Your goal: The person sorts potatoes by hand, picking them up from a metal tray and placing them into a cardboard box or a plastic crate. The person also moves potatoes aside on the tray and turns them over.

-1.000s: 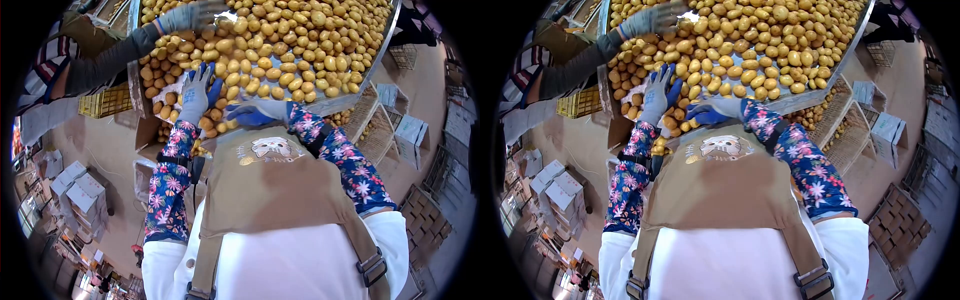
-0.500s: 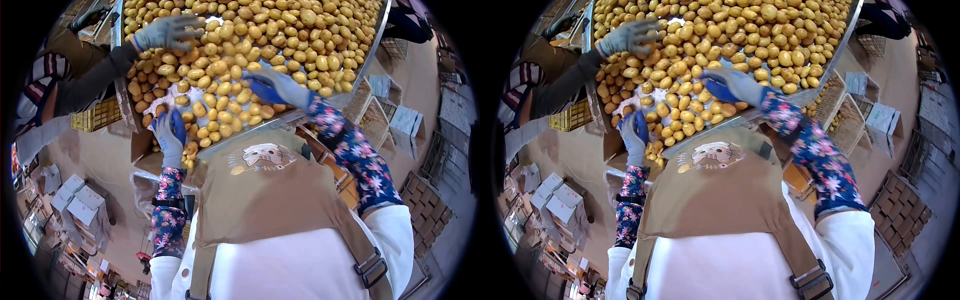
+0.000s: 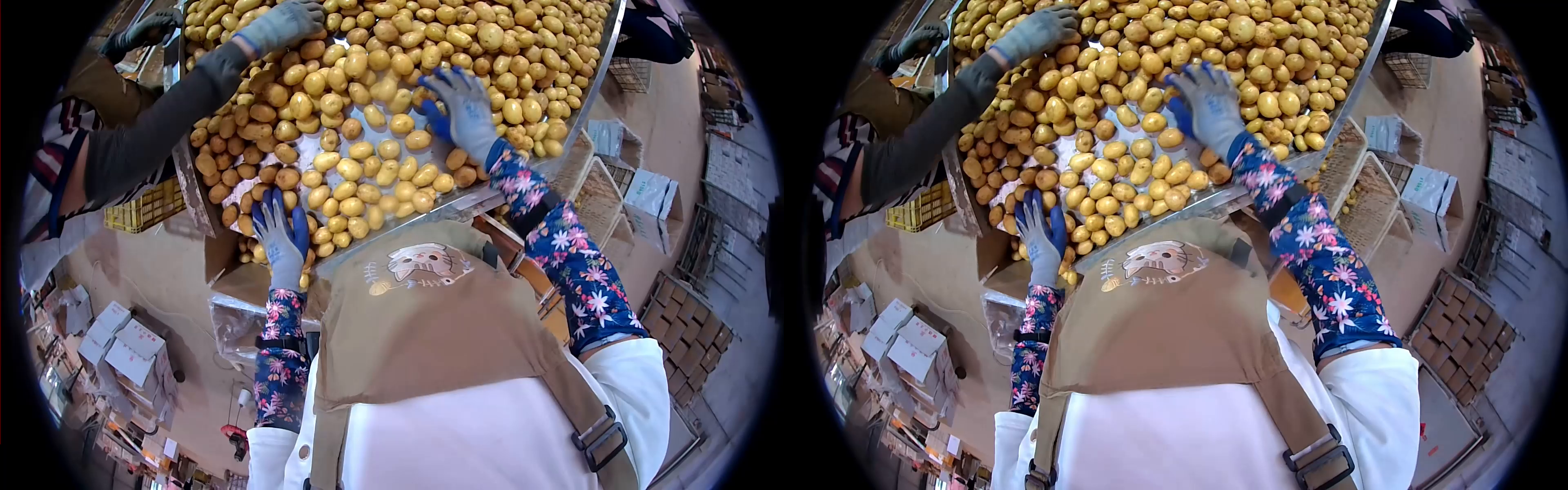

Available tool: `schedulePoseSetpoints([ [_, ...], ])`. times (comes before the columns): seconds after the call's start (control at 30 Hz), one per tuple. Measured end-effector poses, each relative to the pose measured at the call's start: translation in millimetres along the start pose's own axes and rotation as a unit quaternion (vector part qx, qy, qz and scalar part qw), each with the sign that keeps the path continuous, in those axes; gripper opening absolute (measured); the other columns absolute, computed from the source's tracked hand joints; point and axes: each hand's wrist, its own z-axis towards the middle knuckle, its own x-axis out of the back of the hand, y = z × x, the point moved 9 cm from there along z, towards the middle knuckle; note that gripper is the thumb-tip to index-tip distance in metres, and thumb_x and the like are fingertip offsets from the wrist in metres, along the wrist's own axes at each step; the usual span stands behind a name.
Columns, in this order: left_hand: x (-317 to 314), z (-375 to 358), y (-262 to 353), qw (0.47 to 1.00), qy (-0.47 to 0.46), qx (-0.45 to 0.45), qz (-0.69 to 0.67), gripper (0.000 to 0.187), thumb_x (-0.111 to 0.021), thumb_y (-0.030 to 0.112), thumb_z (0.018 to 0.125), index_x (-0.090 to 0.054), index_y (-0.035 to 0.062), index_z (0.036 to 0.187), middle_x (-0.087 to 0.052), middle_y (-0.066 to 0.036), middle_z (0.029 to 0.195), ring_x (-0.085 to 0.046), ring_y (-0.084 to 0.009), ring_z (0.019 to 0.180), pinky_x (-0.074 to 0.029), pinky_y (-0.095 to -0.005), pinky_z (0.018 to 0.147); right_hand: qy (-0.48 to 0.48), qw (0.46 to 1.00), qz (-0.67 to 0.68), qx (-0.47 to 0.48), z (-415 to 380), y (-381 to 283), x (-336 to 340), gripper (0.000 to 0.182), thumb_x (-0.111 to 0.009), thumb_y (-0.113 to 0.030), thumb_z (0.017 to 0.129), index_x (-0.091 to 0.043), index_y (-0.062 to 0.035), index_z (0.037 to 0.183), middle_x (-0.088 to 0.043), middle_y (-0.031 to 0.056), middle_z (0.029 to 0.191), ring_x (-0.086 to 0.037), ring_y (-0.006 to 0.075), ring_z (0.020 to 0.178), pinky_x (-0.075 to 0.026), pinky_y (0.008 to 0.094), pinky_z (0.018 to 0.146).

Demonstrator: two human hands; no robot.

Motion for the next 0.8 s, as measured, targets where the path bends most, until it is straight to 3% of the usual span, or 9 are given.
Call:
schedulePoseSetpoints([
  [0.03,1,-3,-4,1.0,0.0,0.01,-0.003,0.07,-0.057,0.042,0.093,-0.031,0.0121,0.151,-0.029,-0.018,0.157,-0.024,-0.0492,0.141,-0.02,-0.0582,0.115,-0.076,0.997,-0.024,-0.02,7,13,-16,0.05,-0.06,-0.045,0.091,-0.054,-0.0224,0.135,-0.049,0.011,0.142,-0.042,0.0338,0.135,-0.034,0.0506,0.11],
  [0.17,14,5,13,0.997,0.038,0.069,0.008,0.073,-0.058,0.044,0.091,-0.033,0.0086,0.15,-0.029,-0.024,0.155,-0.025,-0.0493,0.14,-0.019,-0.0569,0.115,-0.251,0.965,-0.077,-0.011,17,-20,-39,0.059,-0.065,-0.047,0.084,-0.051,-0.0201,0.135,-0.047,0.0132,0.141,-0.047,0.0379,0.126,-0.042,0.0518,0.102],
  [0.3,46,28,98,0.993,0.062,-0.087,-0.041,0.065,-0.06,0.038,0.092,-0.04,0.0102,0.147,-0.033,-0.022,0.153,-0.028,-0.046,0.14,-0.02,-0.055,0.115,-0.134,0.989,0.048,-0.037,3,-21,-86,0.058,-0.062,-0.05,0.085,-0.051,-0.0201,0.134,-0.05,0.0129,0.136,-0.051,0.0415,0.12,-0.046,0.0547,0.094],
  [0.43,17,19,138,0.969,-0.059,-0.202,-0.126,0.058,-0.06,0.033,0.093,-0.045,0.0113,0.145,-0.037,-0.02,0.152,-0.031,-0.0437,0.14,-0.023,-0.0534,0.114,-0.195,0.98,-0.008,-0.022,-5,-43,-63,0.062,-0.061,-0.053,0.085,-0.051,-0.0151,0.133,-0.055,0.014,0.13,-0.058,0.0357,0.112,-0.047,0.0525,0.087],
  [0.53,2,0,127,0.963,-0.115,-0.242,-0.009,0.062,-0.058,0.043,0.092,-0.043,0.0207,0.148,-0.03,-0.017,0.156,-0.026,-0.0396,0.143,-0.019,-0.0549,0.115,-0.261,0.962,-0.077,0.013,-26,-46,-73,0.063,-0.06,-0.06,0.084,-0.059,-0.0114,0.124,-0.057,0.0112,0.126,-0.061,0.0298,0.109,-0.046,0.0463,0.079],
  [0.63,-9,5,97,0.959,-0.153,-0.236,0.042,0.064,-0.057,0.052,0.09,-0.043,0.028,0.148,-0.029,-0.017,0.157,-0.023,-0.0375,0.146,-0.017,-0.0566,0.115,-0.334,0.94,-0.053,0.038,-45,-65,-56,0.062,-0.055,-0.06,0.087,-0.061,-0.0135,0.126,-0.055,0.0143,0.132,-0.054,0.0342,0.119,-0.04,0.0531,0.095],
  [0.67,-6,9,102,0.953,-0.178,-0.237,0.06,0.063,-0.057,0.052,0.09,-0.044,0.0285,0.147,-0.03,-0.019,0.156,-0.023,-0.0383,0.145,-0.018,-0.0564,0.115,-0.295,0.948,-0.085,0.082,-51,-75,-54,0.066,-0.051,-0.069,0.084,-0.066,-0.0122,0.114,-0.059,0.0156,0.121,-0.057,0.0327,0.109,-0.043,0.051,0.085],
  [0.77,0,19,105,0.943,-0.21,-0.254,0.048,0.059,-0.056,0.052,0.09,-0.047,0.0286,0.144,-0.035,-0.023,0.151,-0.025,-0.0413,0.144,-0.021,-0.0562,0.115,-0.235,0.956,-0.019,0.176,-70,-100,-88,0.06,-0.058,-0.066,0.078,-0.071,-0.0118,0.098,-0.064,0.0157,0.11,-0.059,0.0348,0.107,-0.045,0.0482,0.086],
  [0.8,2,21,104,0.945,-0.213,-0.243,0.04,0.056,-0.056,0.05,0.091,-0.051,0.0267,0.142,-0.037,-0.025,0.15,-0.025,-0.0425,0.143,-0.021,-0.0562,0.115,-0.283,0.939,-0.012,0.193,-78,-102,-90,0.057,-0.064,-0.063,0.074,-0.07,-0.0108,0.096,-0.066,0.0137,0.102,-0.061,0.0333,0.102,-0.047,0.0467,0.084],
])
